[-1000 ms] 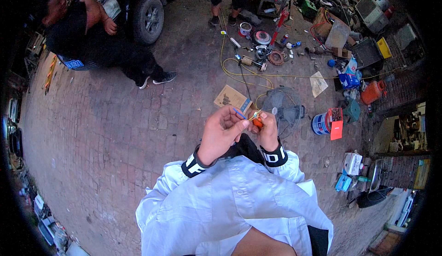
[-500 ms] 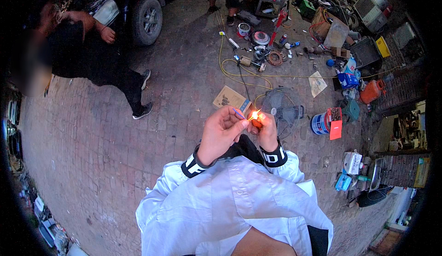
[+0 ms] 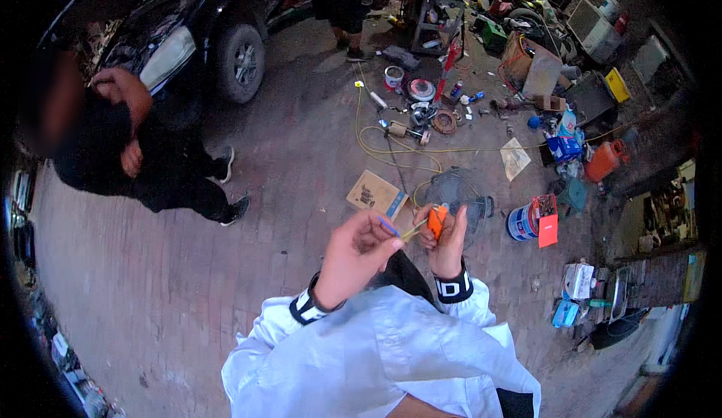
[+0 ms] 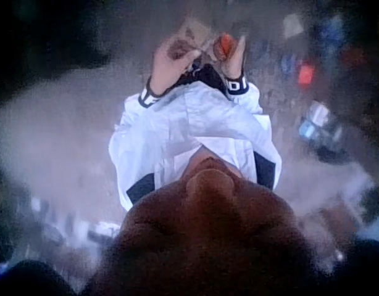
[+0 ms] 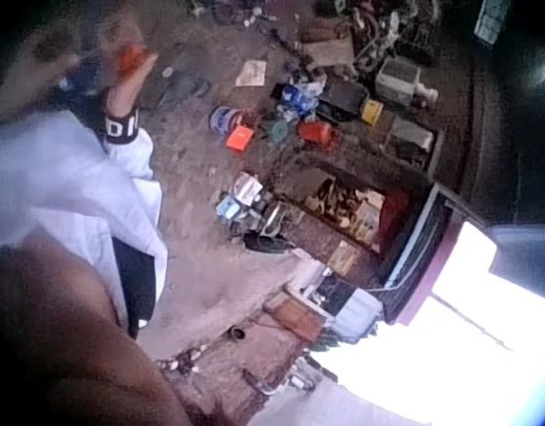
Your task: The person strips the insulation from two wires using a knife, twists the exposed ends together, and wraps the connection with electrical tape. The person handles the wires and tape by hand throughout the process.
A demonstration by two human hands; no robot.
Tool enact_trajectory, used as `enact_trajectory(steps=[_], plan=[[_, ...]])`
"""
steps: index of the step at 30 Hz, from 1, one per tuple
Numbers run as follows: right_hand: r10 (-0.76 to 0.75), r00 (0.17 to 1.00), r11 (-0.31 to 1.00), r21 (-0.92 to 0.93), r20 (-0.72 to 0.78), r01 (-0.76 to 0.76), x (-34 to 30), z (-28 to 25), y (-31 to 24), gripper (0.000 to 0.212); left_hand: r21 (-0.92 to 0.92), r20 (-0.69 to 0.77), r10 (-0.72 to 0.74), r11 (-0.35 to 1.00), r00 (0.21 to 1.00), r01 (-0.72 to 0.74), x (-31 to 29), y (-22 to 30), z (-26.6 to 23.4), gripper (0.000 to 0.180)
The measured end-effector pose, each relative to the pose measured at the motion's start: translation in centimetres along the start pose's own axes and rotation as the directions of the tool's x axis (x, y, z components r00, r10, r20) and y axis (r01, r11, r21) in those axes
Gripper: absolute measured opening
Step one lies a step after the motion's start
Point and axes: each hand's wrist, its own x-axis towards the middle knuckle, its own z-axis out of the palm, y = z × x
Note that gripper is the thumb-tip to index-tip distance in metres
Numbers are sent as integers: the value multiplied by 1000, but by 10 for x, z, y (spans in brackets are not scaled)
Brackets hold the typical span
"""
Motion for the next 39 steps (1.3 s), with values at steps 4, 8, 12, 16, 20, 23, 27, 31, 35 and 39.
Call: enact_trajectory(steps=[4,8,12,16,20,23,27,31,35,39], plan=[[-145,989,983,-121,-25,141,-17,-4,-22,45,45,25,57,997,998,-58,-11,20,9,26],[-383,917,888,-320,-113,331,-31,-12,-36,15,203,62,138,968,988,-148,-16,26,10,22],[-669,727,462,-680,154,569,-46,-1,-64,12,433,120,296,843,948,-318,-12,22,10,15],[-504,665,63,-744,551,665,-50,3,-92,35,542,177,323,757,930,-366,-10,22,16,13],[-402,635,-62,-712,660,700,-42,4,-86,45,581,189,324,724,927,-371,-11,20,15,12],[-375,612,-105,-687,697,719,-41,6,-84,37,576,184,312,735,932,-359,-12,19,13,13],[-393,560,-176,-658,729,732,-38,7,-78,29,526,188,290,777,938,-346,-11,11,13,14],[-458,576,-172,-703,678,690,-34,8,-68,29,519,117,293,797,949,-310,-10,6,21,14],[-508,634,-93,-769,583,633,-33,11,-61,29,571,161,295,750,942,-333,-7,-1,15,13],[-550,666,7,-795,504,607,-32,7,-53,25,553,150,278,772,949,-313,-7,-3,17,12]])
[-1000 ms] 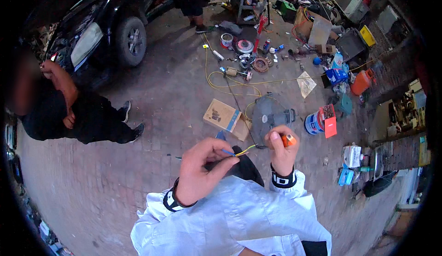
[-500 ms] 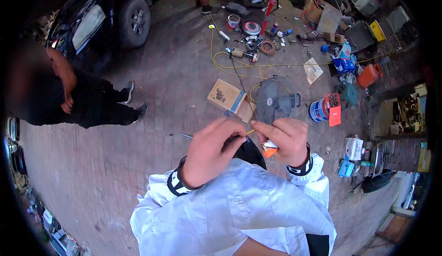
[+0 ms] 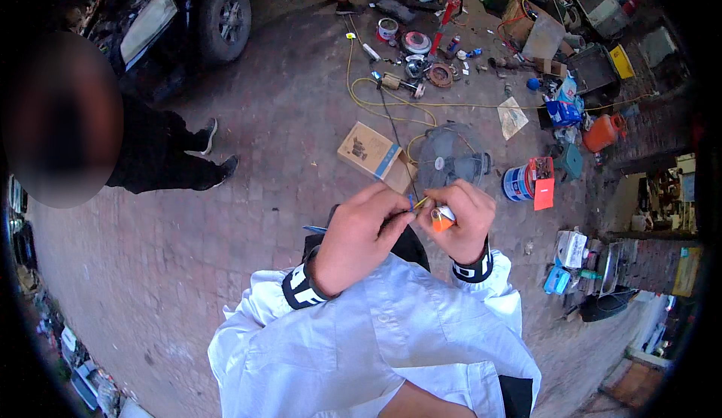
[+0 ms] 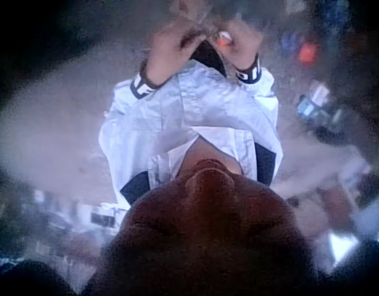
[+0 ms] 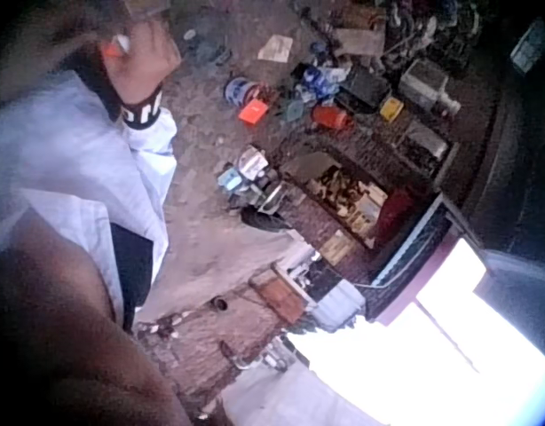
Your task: The person strips the insulation from two wires using a knife, twists the exposed ends together, and wraps the connection with electrical tape. The person handles the wires and tape by hand throughout the process.
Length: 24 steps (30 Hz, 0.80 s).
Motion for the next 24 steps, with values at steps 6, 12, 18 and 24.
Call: enact_trajectory(steps=[6,12,18,24], plan=[[77,997,997,-16,-25,-77,-4,4,1,25,-3,-32,26,1000,999,-27,3,-4,4,11],[110,993,994,-6,-49,-111,-9,8,7,21,18,-7,48,999,999,-48,3,-10,4,11],[546,708,824,135,-448,-550,-52,-103,140,11,-58,-143,-146,989,979,139,-14,-18,-32,6],[690,716,715,49,109,-697,-49,-34,100,12,-469,-15,-296,846,955,255,5,-26,-23,9]])
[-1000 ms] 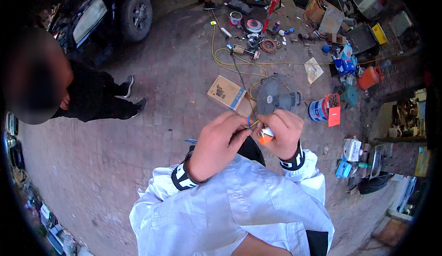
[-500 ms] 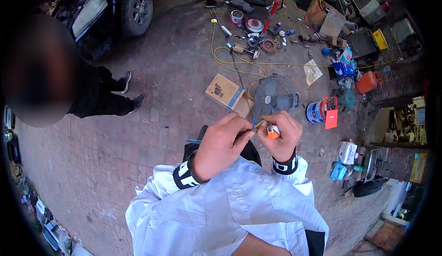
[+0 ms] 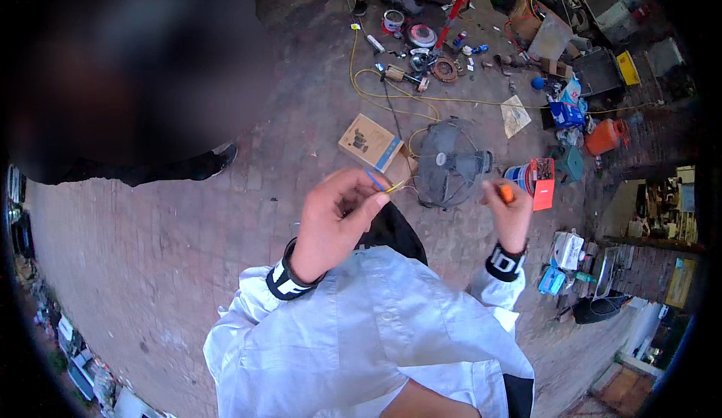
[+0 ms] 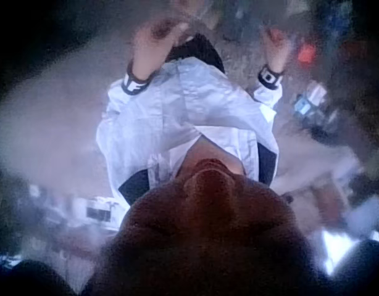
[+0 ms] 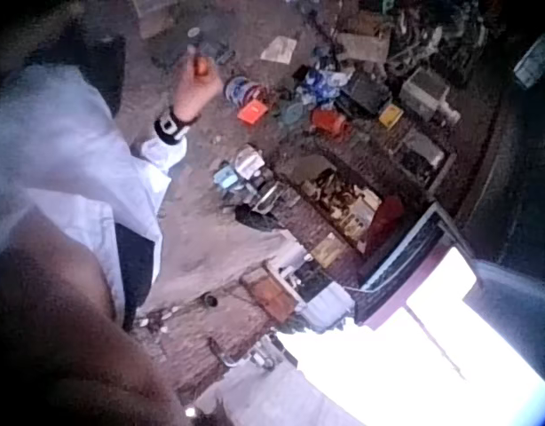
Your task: The person strips the insulation from two wires using a knife, twists the exposed ends together, and wraps the connection with electrical tape. The person handles the wires and tape by hand throughout the process.
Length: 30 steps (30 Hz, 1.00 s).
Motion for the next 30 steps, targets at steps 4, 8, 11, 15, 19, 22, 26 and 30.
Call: enact_trajectory(steps=[4,8,11,15,19,22,26,30], plan=[[-107,994,983,150,29,102,-9,28,-40,21,-60,59,-39,997,998,42,0,8,3,11],[-276,959,872,438,68,220,-19,45,-91,27,-103,78,-65,992,995,73,-2,9,7,10],[-432,887,825,470,164,315,-24,44,-116,25,-99,84,-14,995,996,23,-3,4,8,10],[-374,925,779,565,71,272,-28,57,-114,12,-68,109,-61,995,992,69,-2,7,10,10],[-340,931,734,656,131,175,-31,59,-113,10,-174,156,-111,975,981,138,-2,6,4,10],[-323,930,712,692,176,116,-30,58,-112,13,-241,208,-93,960,974,143,1,5,1,12],[-314,921,738,670,231,84,-28,51,-110,14,-265,254,-97,950,962,165,4,1,-2,15],[-173,968,757,653,180,14,-26,49,-99,31,-314,199,-147,927,969,205,6,3,1,15]])
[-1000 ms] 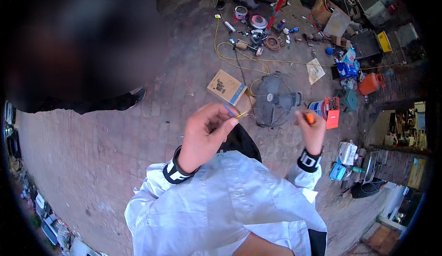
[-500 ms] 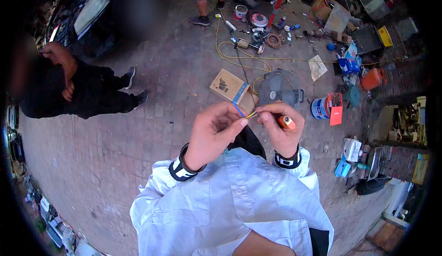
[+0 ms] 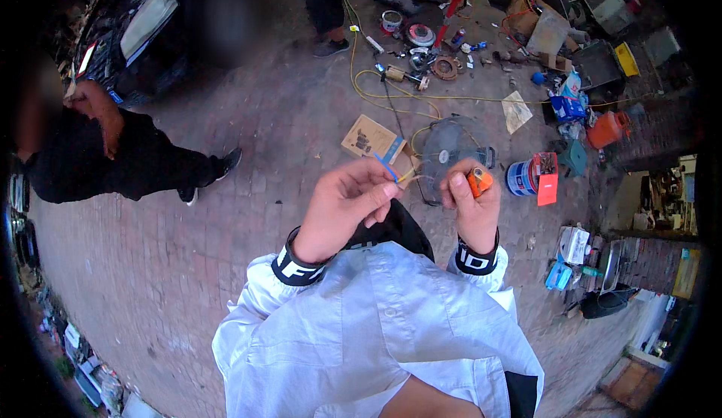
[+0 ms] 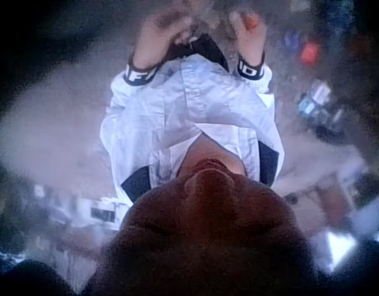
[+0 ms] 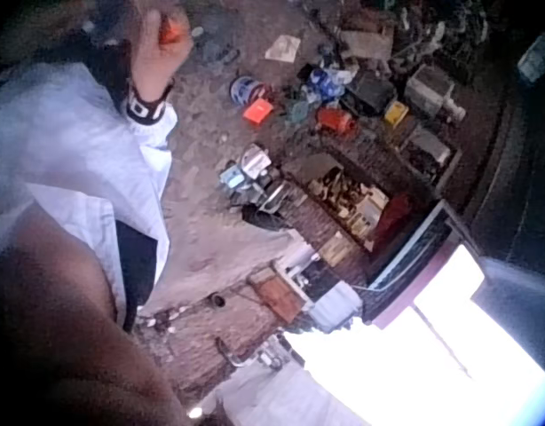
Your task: The person strips the insulation from two wires using a knife, twists the exposed ends together, and wraps the connection with electrical tape. The person handles the wires and tape by hand throughout the process.
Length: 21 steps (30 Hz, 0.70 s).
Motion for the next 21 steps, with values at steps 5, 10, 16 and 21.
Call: enact_trajectory(steps=[5,10,16,21], plan=[[-56,989,998,-30,140,61,-7,-2,23,65,-29,-10,2,1000,1000,-2,4,-6,1,13],[133,972,986,74,196,-150,-7,18,35,66,-7,2,21,1000,1000,-21,7,-7,8,10],[188,975,949,233,121,-212,-8,28,43,62,-11,1,62,998,998,-62,8,-13,10,10],[197,978,960,187,70,-207,-11,30,48,60,21,4,72,997,997,-72,6,-14,11,12]])
